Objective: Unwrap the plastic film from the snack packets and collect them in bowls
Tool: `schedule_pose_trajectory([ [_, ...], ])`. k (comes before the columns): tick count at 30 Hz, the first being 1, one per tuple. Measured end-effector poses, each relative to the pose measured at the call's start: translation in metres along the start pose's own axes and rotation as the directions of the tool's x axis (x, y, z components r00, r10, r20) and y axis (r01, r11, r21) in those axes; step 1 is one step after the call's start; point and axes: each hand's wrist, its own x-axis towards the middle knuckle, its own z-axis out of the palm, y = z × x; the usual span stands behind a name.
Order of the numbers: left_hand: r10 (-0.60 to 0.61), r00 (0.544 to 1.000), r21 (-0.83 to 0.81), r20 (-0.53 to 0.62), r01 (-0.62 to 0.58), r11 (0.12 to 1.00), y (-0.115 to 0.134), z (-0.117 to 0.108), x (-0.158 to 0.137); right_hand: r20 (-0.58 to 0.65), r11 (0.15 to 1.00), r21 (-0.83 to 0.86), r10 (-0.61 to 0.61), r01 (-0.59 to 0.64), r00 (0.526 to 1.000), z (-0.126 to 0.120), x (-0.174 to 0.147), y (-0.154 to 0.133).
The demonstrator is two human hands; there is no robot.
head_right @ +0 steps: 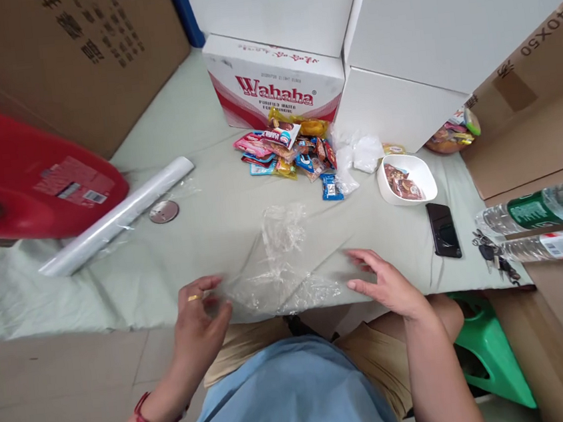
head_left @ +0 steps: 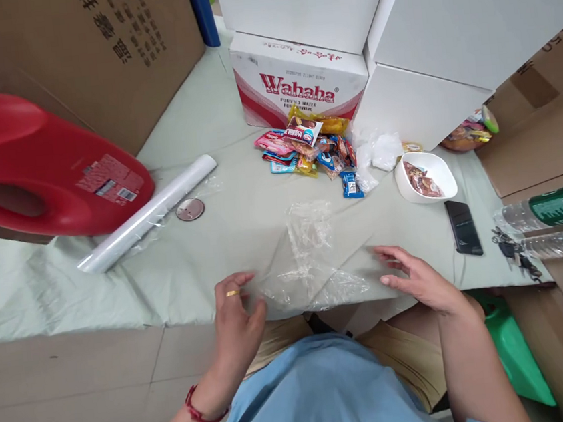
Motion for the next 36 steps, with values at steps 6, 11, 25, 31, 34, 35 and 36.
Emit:
schedule_pose_trajectory([
  [6, 0.485, 0.871, 0.261, -0.075, -0.452, 0.853, 0.062, 0.011, 0.006, -0.014, 0.968, -0.191, -0.169, 0.163, 0.986, 0.052, 0.059, -0.026],
  [11, 0.467, 0.877, 0.311, 0.108, -0.476, 0.822, 0.087, 0.046, 0.034, -0.199, 0.969, -0.116, -0.238, 0.218, 0.951, 0.104, 0.089, -0.032],
  [25, -0.224, 0.974, -0.024, -0.036, 0.223, 0.975, 0.016, 0.026, 0.089, -0.491, 0.997, 0.067, -0.001, 0.04, 0.871, 0.061, 0.084, 0.005],
  [31, 0.408, 0.911, 0.336, -0.061, -0.366, 0.868, 0.038, 0.017, 0.089, -0.464, 0.998, 0.039, -0.022, 0.045, 0.885, 0.066, 0.089, 0.005],
  [34, 0.521, 0.69, 0.191, 0.502, -0.676, 0.711, 0.043, 0.026, 0.095, -0.47, 0.998, 0.045, -0.025, 0.052, 0.882, 0.065, 0.09, 0.005],
  [35, 0.498, 0.603, 0.141, 0.623, -0.714, 0.686, 0.041, 0.029, 0.097, -0.479, 0.997, 0.053, -0.019, 0.05, 0.878, 0.063, 0.089, 0.006],
  [36, 0.467, 0.549, 0.119, 0.693, -0.726, 0.678, 0.037, 0.032, 0.099, -0.492, 0.997, 0.057, -0.013, 0.047, 0.871, 0.061, 0.089, 0.007],
])
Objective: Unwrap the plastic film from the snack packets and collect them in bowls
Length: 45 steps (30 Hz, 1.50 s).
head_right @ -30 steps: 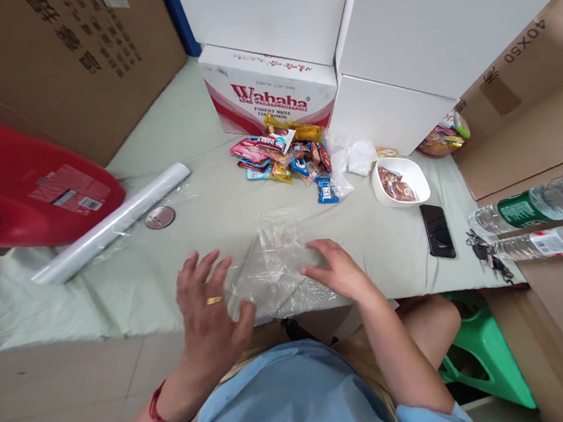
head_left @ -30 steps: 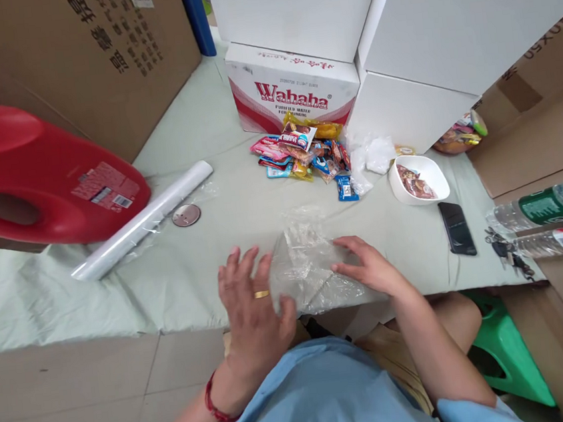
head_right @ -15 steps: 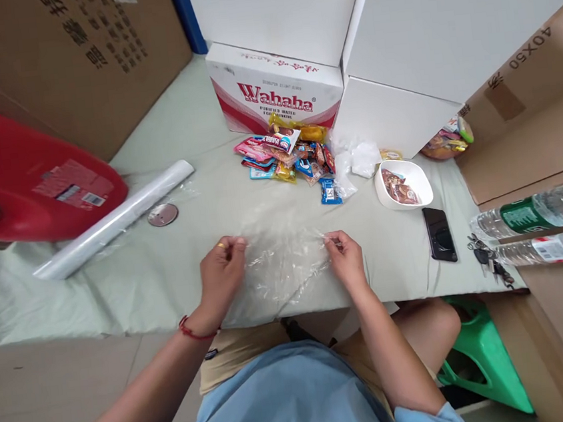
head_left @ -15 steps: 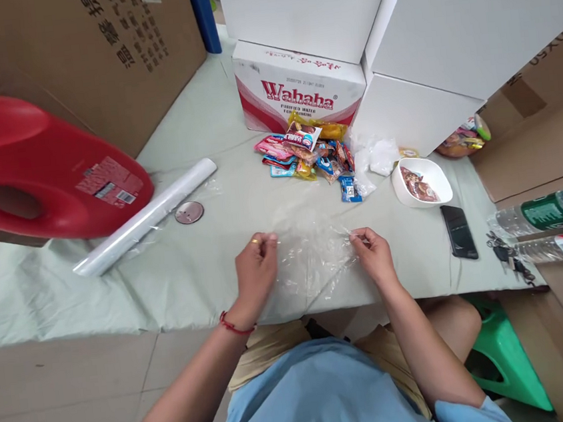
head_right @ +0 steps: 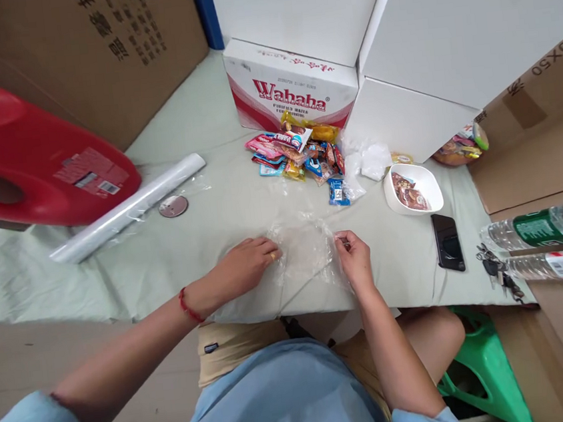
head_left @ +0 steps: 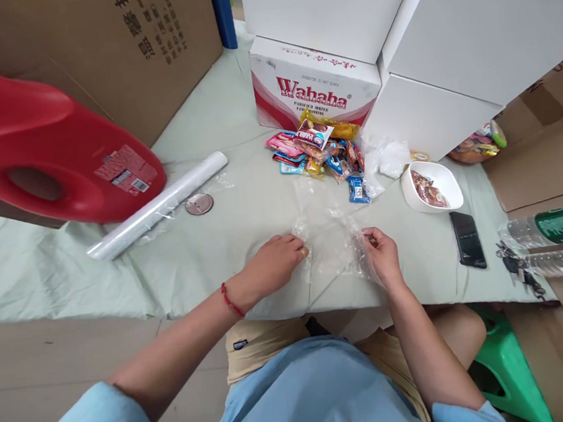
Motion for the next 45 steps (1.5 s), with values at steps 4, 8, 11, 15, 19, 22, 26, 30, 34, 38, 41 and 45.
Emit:
schedule_pose_trajectory([
  [4, -0.092, 0.996, -0.039, 0.008, 0.092, 0.995, -0.009, 0.01, -0.002, -0.048, 0.999, -0.038, 0.012, -0.014, 0.999, -0.011, 0.003, 0.011],
  [8, -0.316, 0.948, -0.088, -0.036, 0.312, 0.946, 0.001, 0.006, 0.006, -0.052, 0.999, -0.023, 0.046, -0.047, 0.998, -0.015, 0.007, 0.021],
  [11, -0.496, 0.868, -0.059, -0.032, 0.494, 0.868, 0.01, -0.001, 0.021, -0.021, 0.99, 0.086, 0.116, -0.114, 0.993, -0.018, 0.012, 0.018],
  [15, -0.503, 0.864, -0.02, 0.039, 0.504, 0.864, 0.007, -0.006, 0.031, -0.007, 0.959, 0.196, 0.208, -0.203, 0.978, -0.027, 0.02, 0.013],
  [19, -0.405, 0.905, 0.012, 0.127, 0.407, 0.913, -0.008, -0.007, 0.027, -0.01, 0.964, 0.14, 0.23, -0.226, 0.973, -0.046, 0.03, 0.019],
  [22, -0.337, 0.918, -0.015, 0.209, 0.347, 0.938, -0.022, -0.01, 0.027, -0.078, 0.986, -0.091, 0.13, -0.137, 0.988, -0.065, 0.035, 0.014],
  [26, -0.24, 0.932, -0.085, 0.27, 0.271, 0.959, -0.038, -0.014, 0.031, -0.167, 0.845, -0.494, -0.323, 0.204, 0.932, -0.071, 0.025, -0.024],
  [30, -0.235, 0.925, -0.064, 0.298, 0.265, 0.962, -0.04, -0.015, 0.031, 0.314, 0.643, -0.443, -0.541, 0.625, 0.78, -0.026, -0.004, -0.062],
  [34, -0.246, 0.922, -0.072, 0.3, 0.279, 0.958, -0.04, -0.012, 0.03, 0.733, 0.499, -0.235, -0.473, 0.834, 0.489, 0.037, -0.026, -0.066],
  [38, -0.22, 0.935, -0.143, 0.277, 0.266, 0.953, -0.047, -0.01, 0.029, 0.781, 0.498, -0.153, -0.468, 0.854, 0.413, 0.066, -0.044, -0.053],
  [41, -0.209, 0.945, -0.339, 0.253, 0.289, 0.895, -0.054, -0.013, 0.031, 0.756, 0.515, -0.208, -0.456, 0.832, 0.47, 0.071, -0.053, -0.042],
  [45, -0.414, 0.867, -0.705, 0.277, 0.476, 0.526, -0.056, -0.023, 0.043, 0.75, 0.511, -0.233, -0.447, 0.827, 0.487, 0.074, -0.061, -0.029],
])
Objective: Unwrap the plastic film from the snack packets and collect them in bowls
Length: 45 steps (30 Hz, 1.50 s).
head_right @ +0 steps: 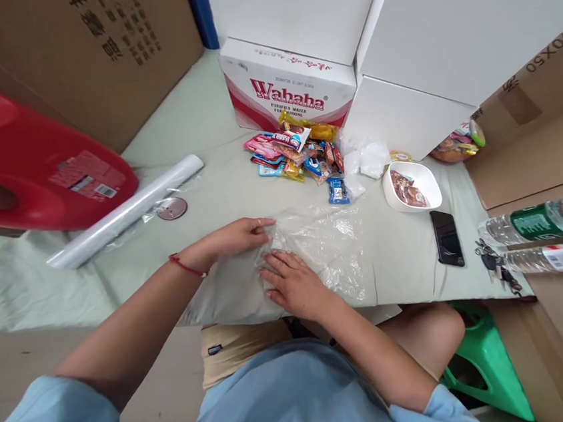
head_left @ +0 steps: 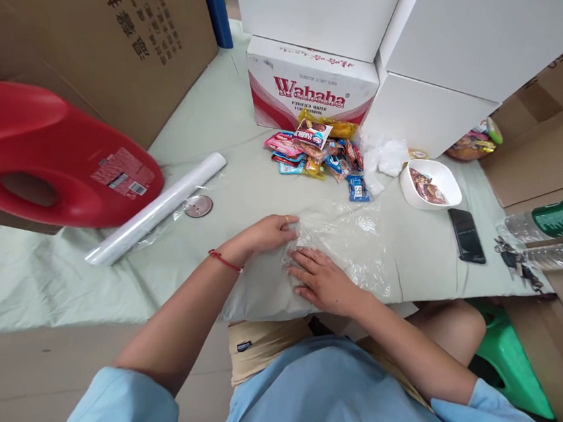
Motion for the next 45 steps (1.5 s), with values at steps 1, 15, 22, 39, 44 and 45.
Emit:
schedule_pose_trajectory([
  [1, -0.075, 0.996, -0.128, -0.057, 0.067, 0.989, 0.005, 0.0, 0.004, 0.0, 1.0, 0.001, -0.004, 0.004, 1.0, 0.002, -0.001, 0.0],
  [15, 0.287, 0.844, 0.136, -0.453, -0.253, 0.958, 0.0, 0.063, 0.02, -0.014, 0.995, 0.066, 0.076, -0.075, 0.997, 0.015, -0.016, -0.032],
  [22, 0.517, 0.84, 0.809, -0.164, -0.185, 0.558, -0.035, 0.066, -0.01, -0.042, 0.89, 0.452, -0.034, 0.049, 0.999, -0.045, -0.024, -0.01],
  [39, 0.502, 0.853, 0.809, -0.14, -0.195, 0.555, -0.034, 0.067, -0.011, -0.454, 0.91, -0.139, 0.292, -0.391, 0.842, -0.161, 0.218, 0.179],
  [44, 0.505, 0.853, 0.813, -0.132, -0.199, 0.548, -0.032, 0.068, -0.013, -0.481, 0.914, 0.348, 0.364, -0.207, 0.798, -0.18, 0.151, 0.154],
  [45, 0.501, 0.855, 0.814, -0.13, -0.197, 0.547, -0.03, 0.071, -0.014, -0.388, 0.834, 0.515, 0.431, -0.196, 0.815, -0.18, 0.131, 0.145],
])
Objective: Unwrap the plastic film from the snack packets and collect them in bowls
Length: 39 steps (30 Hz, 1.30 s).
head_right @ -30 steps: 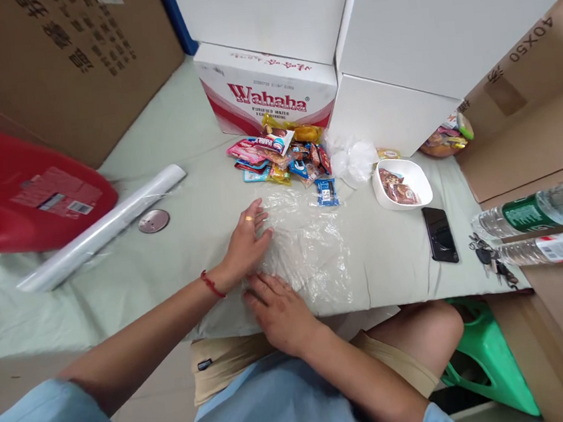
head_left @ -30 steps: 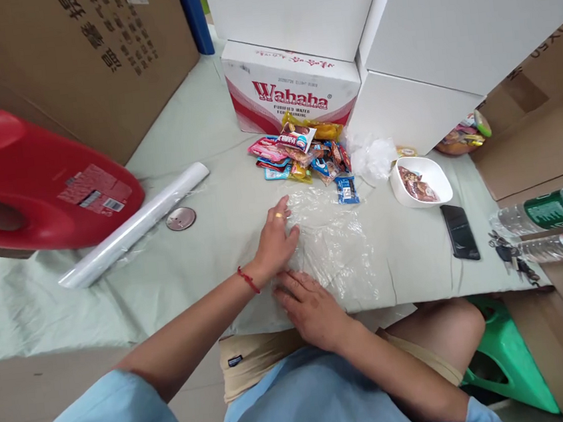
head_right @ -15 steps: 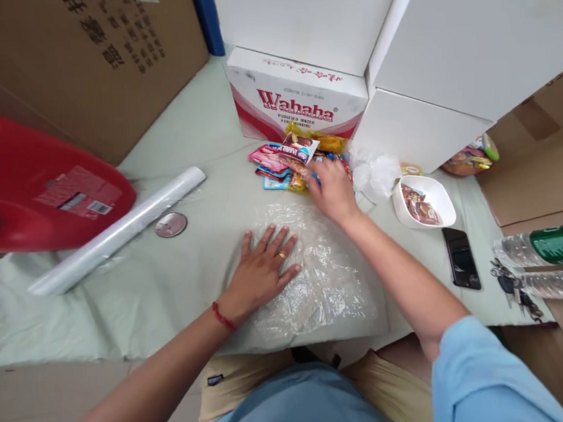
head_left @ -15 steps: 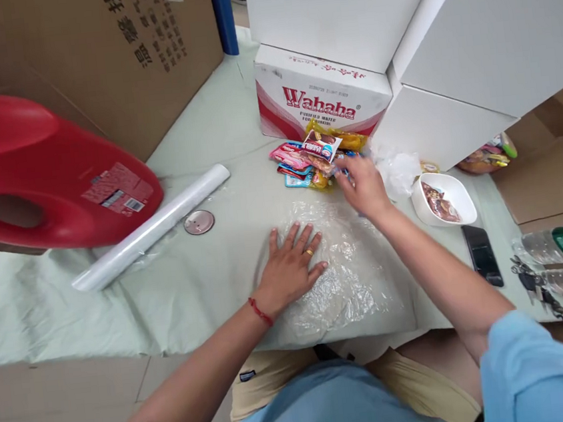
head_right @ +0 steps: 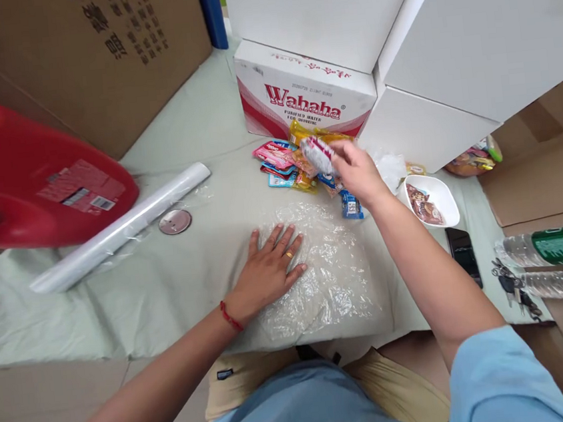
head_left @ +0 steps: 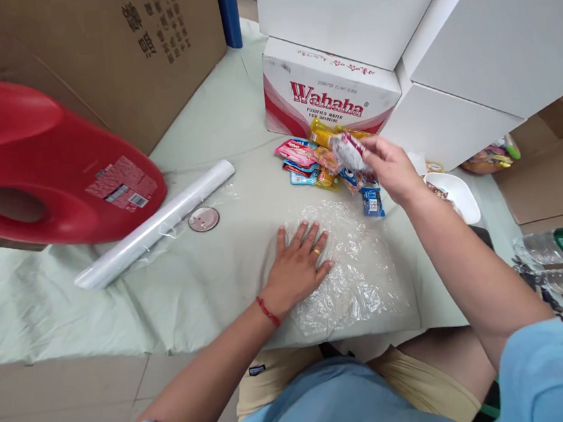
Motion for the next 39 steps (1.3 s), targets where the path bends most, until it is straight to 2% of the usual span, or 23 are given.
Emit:
schedule_pose_trajectory([
  [1, -0.001, 1.0, 0.002, 0.004, 0.001, 1.0, 0.004, 0.001, -0.001, 0.11, 0.981, 0.144, 0.117, -0.132, 0.987, -0.006, -0.022, -0.002],
  [2, 0.0, 1.0, 0.003, 0.008, 0.0, 1.0, 0.009, 0.002, -0.001, 0.217, 0.93, 0.247, 0.22, -0.271, 0.951, -0.01, -0.044, -0.003],
  [4, 0.011, 1.0, 0.004, 0.015, -0.011, 1.0, 0.021, 0.005, -0.003, 0.377, 0.808, 0.322, 0.368, -0.493, 0.85, -0.014, -0.086, 0.0],
  [6, 0.03, 0.999, 0.006, 0.03, -0.03, 1.0, 0.03, 0.007, -0.005, 0.47, 0.719, 0.291, 0.467, -0.631, 0.749, -0.011, -0.12, 0.008],
  [8, 0.039, 0.998, 0.011, 0.045, -0.04, 0.999, 0.034, 0.008, -0.006, 0.516, 0.681, 0.194, 0.542, -0.706, 0.664, -0.004, -0.143, 0.019],
  [10, 0.025, 0.999, 0.022, 0.046, -0.027, 0.999, 0.032, 0.006, -0.008, 0.488, 0.692, 0.064, 0.607, -0.719, 0.627, 0.002, -0.156, 0.029],
  [12, 0.001, 0.999, 0.045, 0.036, -0.002, 0.999, 0.026, 0.003, -0.01, 0.427, 0.724, -0.057, 0.64, -0.688, 0.638, 0.005, -0.164, 0.036],
  [13, -0.016, 0.999, 0.061, 0.03, 0.014, 0.998, 0.022, 0.002, -0.012, 0.4, 0.748, -0.114, 0.637, -0.654, 0.659, 0.005, -0.167, 0.037],
  [15, -0.058, 0.998, 0.094, 0.019, 0.056, 0.994, 0.014, 0.001, -0.015, 0.326, 0.807, -0.261, 0.59, -0.53, 0.739, 0.002, -0.172, 0.035],
  [16, -0.078, 0.997, 0.106, 0.015, 0.076, 0.991, 0.011, 0.0, -0.017, 0.26, 0.828, -0.349, 0.536, -0.439, 0.803, -0.001, -0.174, 0.033],
  [18, -0.101, 0.995, 0.116, 0.011, 0.099, 0.988, 0.008, 0.001, -0.019, 0.146, 0.841, -0.496, 0.327, -0.217, 0.934, -0.006, -0.18, 0.026],
  [19, -0.101, 0.995, 0.116, 0.011, 0.099, 0.988, 0.007, 0.001, -0.019, 0.145, 0.846, -0.525, 0.198, -0.095, 0.969, -0.008, -0.183, 0.023],
  [20, -0.096, 0.995, 0.113, 0.011, 0.094, 0.989, 0.007, 0.001, -0.019, 0.186, 0.855, -0.517, 0.081, 0.027, 0.979, -0.008, -0.187, 0.021],
  [22, -0.091, 0.996, 0.105, 0.013, 0.089, 0.99, 0.009, 0.001, -0.018, 0.32, 0.862, -0.458, -0.069, 0.218, 0.945, -0.006, -0.194, 0.019],
  [23, -0.095, 0.995, 0.101, 0.017, 0.093, 0.991, 0.009, 0.001, -0.018, 0.365, 0.855, -0.448, -0.091, 0.261, 0.926, -0.004, -0.198, 0.021],
  [25, -0.107, 0.994, 0.096, 0.026, 0.104, 0.99, 0.011, 0.0, -0.017, 0.367, 0.841, -0.48, -0.064, 0.248, 0.928, -0.001, -0.206, 0.028],
  [28, -0.117, 0.992, 0.092, 0.037, 0.113, 0.989, 0.012, -0.001, -0.017, 0.274, 0.853, -0.496, -0.022, 0.16, 0.962, -0.004, -0.214, 0.041],
  [32, -0.116, 0.993, 0.083, 0.037, 0.112, 0.99, 0.01, 0.0, -0.019, 0.19, 0.892, -0.423, -0.087, 0.161, 0.978, -0.022, -0.212, 0.042],
  [35, -0.122, 0.992, 0.076, 0.025, 0.119, 0.99, 0.01, 0.001, -0.019, 0.234, 0.9, -0.336, -0.205, 0.276, 0.95, -0.024, -0.201, 0.028],
  [37, -0.123, 0.992, 0.074, 0.018, 0.122, 0.99, 0.011, 0.001, -0.019, 0.309, 0.891, -0.299, -0.248, 0.342, 0.918, -0.014, -0.194, 0.021],
  [39, -0.121, 0.993, 0.071, 0.014, 0.12, 0.99, 0.012, 0.001, -0.018, 0.402, 0.88, -0.304, -0.229, 0.365, 0.887, 0.003, -0.189, 0.022],
])
